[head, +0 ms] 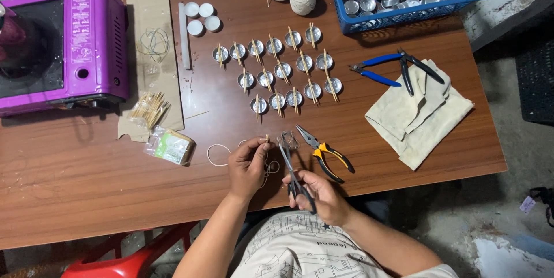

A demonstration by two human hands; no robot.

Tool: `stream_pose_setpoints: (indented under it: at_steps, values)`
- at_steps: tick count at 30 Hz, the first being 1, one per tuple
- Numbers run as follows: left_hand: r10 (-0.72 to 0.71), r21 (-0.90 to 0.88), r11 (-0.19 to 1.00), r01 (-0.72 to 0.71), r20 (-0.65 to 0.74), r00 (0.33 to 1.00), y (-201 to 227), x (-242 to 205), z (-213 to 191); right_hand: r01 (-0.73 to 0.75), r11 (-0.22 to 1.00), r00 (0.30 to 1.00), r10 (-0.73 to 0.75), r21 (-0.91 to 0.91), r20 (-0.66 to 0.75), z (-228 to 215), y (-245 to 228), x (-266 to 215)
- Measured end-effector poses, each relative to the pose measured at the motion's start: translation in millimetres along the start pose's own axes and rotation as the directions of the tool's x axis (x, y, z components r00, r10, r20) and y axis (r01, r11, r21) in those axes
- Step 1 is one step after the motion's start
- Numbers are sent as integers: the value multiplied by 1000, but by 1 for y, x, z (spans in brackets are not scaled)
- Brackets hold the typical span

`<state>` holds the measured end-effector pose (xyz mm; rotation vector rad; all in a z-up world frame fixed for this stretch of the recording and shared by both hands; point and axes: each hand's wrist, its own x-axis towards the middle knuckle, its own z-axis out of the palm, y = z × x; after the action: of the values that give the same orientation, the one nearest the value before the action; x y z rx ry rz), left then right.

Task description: Assembling candle wicks by threading cotton string through metal sustainer tabs and crimping them with pliers.

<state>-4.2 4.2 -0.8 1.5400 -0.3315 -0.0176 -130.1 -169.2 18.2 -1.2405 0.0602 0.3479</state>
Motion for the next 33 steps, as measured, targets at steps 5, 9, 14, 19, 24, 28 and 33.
stream_pose_setpoints:
  at_steps: [5,9,14,19,24,28,33]
  values:
    - [2,-3,1000,-2,-16,1000,-3,-2,-1,268,963,964,-268,14,-6,-6,-19,-14]
    - [44,33,999,-41,-93,995,1,3,2,70,510,720,-620,-857,-310,-51,-50,-23]
    - [65,38,997,-62,-92,994,3,1,6,-257,151,802,-517,-955,-298,-83,-83,-29]
    - [80,37,996,-77,-80,994,3,0,5,-377,-58,893,-289,-924,-346,-85,-92,-27]
    - [91,58,994,-89,-48,995,2,0,3,-455,-95,885,-158,-885,-438,-92,-91,-21]
    - [79,25,997,-79,11,997,-7,-1,0,-378,-31,916,-159,-925,-368,-106,-86,-17]
    - [72,-30,997,-71,31,997,3,0,2,-299,134,945,-98,-945,-313,-99,-114,-18]
